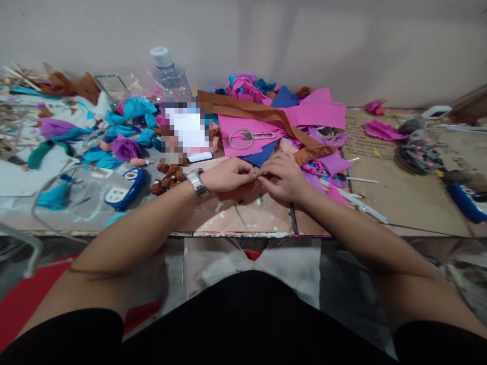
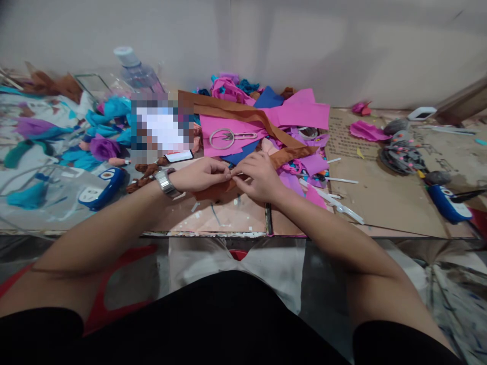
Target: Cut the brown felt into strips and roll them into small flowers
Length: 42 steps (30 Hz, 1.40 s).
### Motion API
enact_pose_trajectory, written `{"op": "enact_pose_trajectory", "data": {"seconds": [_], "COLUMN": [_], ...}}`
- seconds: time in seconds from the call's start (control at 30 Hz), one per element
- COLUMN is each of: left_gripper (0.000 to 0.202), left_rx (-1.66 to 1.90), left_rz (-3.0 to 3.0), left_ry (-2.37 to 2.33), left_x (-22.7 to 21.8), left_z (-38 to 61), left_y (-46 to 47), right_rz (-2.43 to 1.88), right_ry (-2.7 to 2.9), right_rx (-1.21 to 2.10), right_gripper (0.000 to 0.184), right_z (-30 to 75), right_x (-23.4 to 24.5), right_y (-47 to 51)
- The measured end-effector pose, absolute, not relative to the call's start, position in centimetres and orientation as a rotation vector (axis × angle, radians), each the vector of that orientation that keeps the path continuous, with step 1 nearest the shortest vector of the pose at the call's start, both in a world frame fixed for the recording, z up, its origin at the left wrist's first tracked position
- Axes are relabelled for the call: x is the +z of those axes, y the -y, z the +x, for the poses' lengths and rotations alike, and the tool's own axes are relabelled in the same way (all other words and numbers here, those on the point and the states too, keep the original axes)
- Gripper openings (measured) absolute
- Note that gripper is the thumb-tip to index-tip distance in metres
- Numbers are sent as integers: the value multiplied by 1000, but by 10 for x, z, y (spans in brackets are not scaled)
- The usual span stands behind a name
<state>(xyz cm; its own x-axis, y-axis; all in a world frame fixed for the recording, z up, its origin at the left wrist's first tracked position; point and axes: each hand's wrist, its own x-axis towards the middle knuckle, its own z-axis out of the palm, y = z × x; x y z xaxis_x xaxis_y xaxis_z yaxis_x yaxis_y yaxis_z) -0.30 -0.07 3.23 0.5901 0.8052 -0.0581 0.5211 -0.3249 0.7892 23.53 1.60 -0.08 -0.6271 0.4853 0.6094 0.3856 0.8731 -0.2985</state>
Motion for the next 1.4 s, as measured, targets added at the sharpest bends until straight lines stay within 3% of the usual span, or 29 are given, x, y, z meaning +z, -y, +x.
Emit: {"op": "enact_pose_trajectory", "data": {"seconds": [0.97,1.4], "left_gripper": [32,27], "left_rx": [528,533], "left_rz": [2683,2563], "left_ry": [-1279,-1342], "left_x": [24,27], "left_z": [11,10], "left_y": [17,15], "right_rz": [-696,-686], "right_ry": [2265,2251], "right_rx": [357,334], "right_gripper": [7,8], "right_z": [233,237], "right_x": [-1,5], "right_y": [-19,-19]}}
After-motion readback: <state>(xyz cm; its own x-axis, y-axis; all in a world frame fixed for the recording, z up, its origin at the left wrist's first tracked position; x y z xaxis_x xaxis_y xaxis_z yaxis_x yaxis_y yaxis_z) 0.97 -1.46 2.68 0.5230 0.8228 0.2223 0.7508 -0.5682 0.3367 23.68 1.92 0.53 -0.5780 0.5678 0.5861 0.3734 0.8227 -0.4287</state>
